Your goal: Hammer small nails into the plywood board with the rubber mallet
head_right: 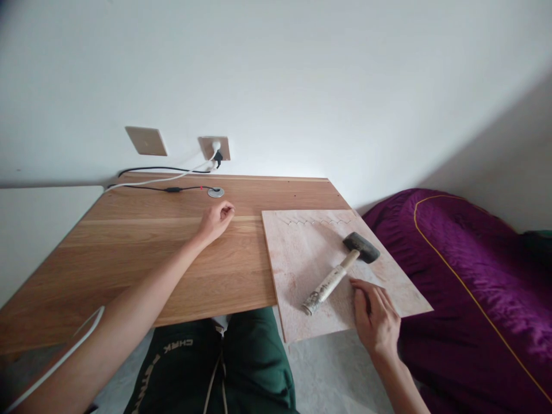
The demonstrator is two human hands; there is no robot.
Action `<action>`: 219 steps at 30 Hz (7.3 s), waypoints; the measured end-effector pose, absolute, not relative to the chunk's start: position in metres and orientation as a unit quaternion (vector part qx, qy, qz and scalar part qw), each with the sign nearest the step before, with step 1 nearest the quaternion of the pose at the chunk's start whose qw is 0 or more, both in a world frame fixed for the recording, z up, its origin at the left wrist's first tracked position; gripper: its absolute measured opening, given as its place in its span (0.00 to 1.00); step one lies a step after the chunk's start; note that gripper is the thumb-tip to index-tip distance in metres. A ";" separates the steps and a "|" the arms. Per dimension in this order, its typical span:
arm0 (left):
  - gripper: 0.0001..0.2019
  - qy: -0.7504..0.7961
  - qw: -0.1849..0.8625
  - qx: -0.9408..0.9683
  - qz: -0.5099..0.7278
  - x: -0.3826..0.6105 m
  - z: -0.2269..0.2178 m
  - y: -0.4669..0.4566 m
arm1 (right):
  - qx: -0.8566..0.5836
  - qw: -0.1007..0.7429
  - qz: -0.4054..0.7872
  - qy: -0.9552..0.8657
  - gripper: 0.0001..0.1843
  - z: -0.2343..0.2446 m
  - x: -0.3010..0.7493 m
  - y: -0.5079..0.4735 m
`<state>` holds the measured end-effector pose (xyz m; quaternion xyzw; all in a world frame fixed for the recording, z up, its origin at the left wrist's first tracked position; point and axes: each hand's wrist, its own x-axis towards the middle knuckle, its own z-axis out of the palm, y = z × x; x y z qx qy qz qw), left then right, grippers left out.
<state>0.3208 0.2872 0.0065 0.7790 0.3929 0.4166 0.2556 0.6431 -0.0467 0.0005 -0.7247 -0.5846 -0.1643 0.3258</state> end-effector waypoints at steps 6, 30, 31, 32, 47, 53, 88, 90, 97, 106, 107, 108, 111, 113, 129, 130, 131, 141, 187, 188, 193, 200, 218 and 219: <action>0.04 0.371 0.232 0.789 0.432 0.329 0.002 0.292 | -0.767 0.317 -0.164 -0.533 0.17 0.008 0.650 -0.054; 0.40 0.309 0.456 0.777 0.304 0.377 0.017 0.285 | -0.920 0.221 -0.008 -0.323 0.46 0.010 0.722 -0.074; 0.41 0.315 0.484 0.760 0.298 0.368 0.019 0.287 | -0.917 0.225 -0.005 -0.328 0.46 0.010 0.717 -0.075; 0.42 0.322 0.502 0.749 0.288 0.358 0.020 0.288 | -0.914 0.229 -0.006 -0.335 0.46 0.010 0.711 -0.076; 0.47 0.451 0.421 0.715 0.328 0.195 0.021 0.306 | -0.820 0.270 -0.021 -0.505 0.27 -0.002 0.581 -0.092; 0.44 0.500 0.309 0.738 0.332 0.161 0.021 0.303 | -0.803 0.269 -0.014 -0.532 0.23 0.005 0.548 -0.087; 0.07 0.310 0.232 0.873 0.296 0.191 0.021 0.255 | -0.555 0.153 -0.118 -0.809 0.26 0.038 0.528 0.008; 0.08 0.311 0.236 0.871 0.298 0.191 0.022 0.254 | -0.556 0.155 -0.116 -0.808 0.25 0.037 0.528 0.006; 0.08 0.312 0.282 0.855 0.305 0.189 0.030 0.256 | -0.543 0.165 -0.075 -0.820 0.30 0.050 0.530 0.008; 0.05 0.311 0.318 0.847 0.290 0.178 0.040 0.263 | -0.645 0.266 0.114 -0.707 0.16 0.104 0.564 0.067; 0.04 0.312 0.321 0.847 0.287 0.178 0.041 0.263 | -0.648 0.274 0.127 -0.699 0.17 0.101 0.568 0.081; 0.03 0.314 0.324 0.846 0.283 0.178 0.041 0.262 | -0.649 0.289 0.139 -0.690 0.18 0.097 0.572 0.095; 0.04 0.322 0.333 0.844 0.271 0.178 0.042 0.260 | -0.636 0.344 0.189 -0.664 0.23 0.075 0.579 0.135; 0.04 0.326 0.338 0.840 0.272 0.178 0.041 0.260 | -0.622 0.362 0.241 -0.651 0.26 0.060 0.581 0.154; 0.08 0.336 0.367 0.837 0.229 0.178 0.040 0.263 | -0.607 0.317 0.088 -0.724 0.16 0.028 0.566 0.157; 0.08 0.334 0.367 0.837 0.230 0.178 0.040 0.264 | -0.606 0.315 0.080 -0.726 0.16 0.028 0.566 0.157; 0.08 0.334 0.364 0.838 0.231 0.178 0.040 0.264 | -0.604 0.312 0.072 -0.730 0.16 0.027 0.566 0.157; 0.09 0.326 0.363 0.842 0.230 0.176 0.041 0.264 | -0.534 0.308 -0.017 -0.787 0.13 0.014 0.574 0.165; 0.04 0.305 0.171 0.881 0.319 0.201 0.033 0.243 | -0.571 0.349 -0.019 -0.743 0.10 0.024 0.570 0.157; 0.04 0.306 0.169 0.882 0.316 0.201 0.032 0.243 | -0.576 0.352 -0.018 -0.738 0.10 0.027 0.570 0.157; 0.07 0.286 0.187 0.895 0.287 0.201 0.032 0.242 | -0.589 0.381 -0.023 -0.713 0.09 0.060 0.565 0.153; 0.07 0.270 0.191 0.899 0.288 0.203 0.029 0.244 | -0.464 0.264 0.054 -0.844 0.09 0.094 0.499 0.136; 0.10 0.305 0.148 0.887 0.314 0.208 0.032 0.238 | -0.511 0.126 0.051 -0.849 0.10 0.066 0.479 0.150; 0.10 0.300 0.160 0.886 0.315 0.208 0.033 0.236 | -0.510 0.124 0.049 -0.849 0.09 0.065 0.479 0.150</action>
